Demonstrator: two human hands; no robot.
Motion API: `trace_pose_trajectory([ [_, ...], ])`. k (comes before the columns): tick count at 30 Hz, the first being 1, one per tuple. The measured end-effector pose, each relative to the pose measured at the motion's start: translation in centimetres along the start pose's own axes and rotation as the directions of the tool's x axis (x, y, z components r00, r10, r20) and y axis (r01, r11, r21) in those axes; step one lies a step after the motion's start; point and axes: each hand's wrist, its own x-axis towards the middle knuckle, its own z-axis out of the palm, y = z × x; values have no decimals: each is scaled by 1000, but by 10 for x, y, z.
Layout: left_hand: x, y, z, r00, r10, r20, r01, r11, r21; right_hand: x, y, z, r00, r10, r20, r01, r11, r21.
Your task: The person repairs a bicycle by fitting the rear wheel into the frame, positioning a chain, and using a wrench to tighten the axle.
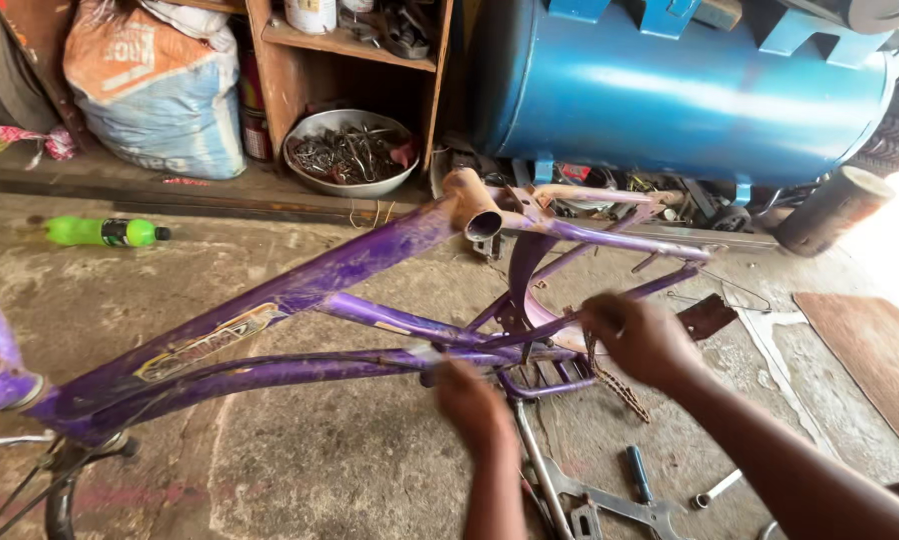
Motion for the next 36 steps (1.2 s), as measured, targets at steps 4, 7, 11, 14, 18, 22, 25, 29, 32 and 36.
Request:
trace_pose_trajectory([
  [4, -41, -9, 35, 714, 259, 651, -562, 766, 312, -4, 7, 27, 998, 37, 46, -42, 993, 112],
  [7, -54, -6, 47, 588, -276, 761, -19, 935, 354, 0, 19, 36, 995, 103, 1, -103, 986, 130],
  [11, -40, -25, 43, 606, 40, 795, -288, 942, 172, -1, 44, 47, 964, 219, 153, -243, 956, 163],
  [14, -27, -20, 35, 737, -39, 675, -307, 870, 387, -1, 53, 74, 928, 270, 257, -334, 907, 255],
  [18, 0, 11, 19, 895, -239, 377, -90, 732, 676, 3, 52, 117, 833, 459, 310, -553, 658, 511],
  [22, 19, -1, 7, 934, 297, 199, -357, 811, 464, 9, 39, 149, 797, 527, 295, -543, 411, 732],
  [25, 18, -17, 12, 782, 207, 588, -469, 817, 337, 4, 29, 162, 821, 416, 391, -471, 107, 876],
  [29, 7, -16, 22, 814, 306, 494, -527, 746, 407, 6, 38, 175, 833, 409, 373, -400, -20, 916],
  [32, 15, -11, 43, 805, 421, 418, -572, 737, 360, 19, 50, 177, 729, 585, 354, -397, -60, 916],
  [36, 50, -12, 73, 767, 335, 547, -604, 667, 437, 38, 58, 181, 711, 625, 322, -366, -63, 929],
])
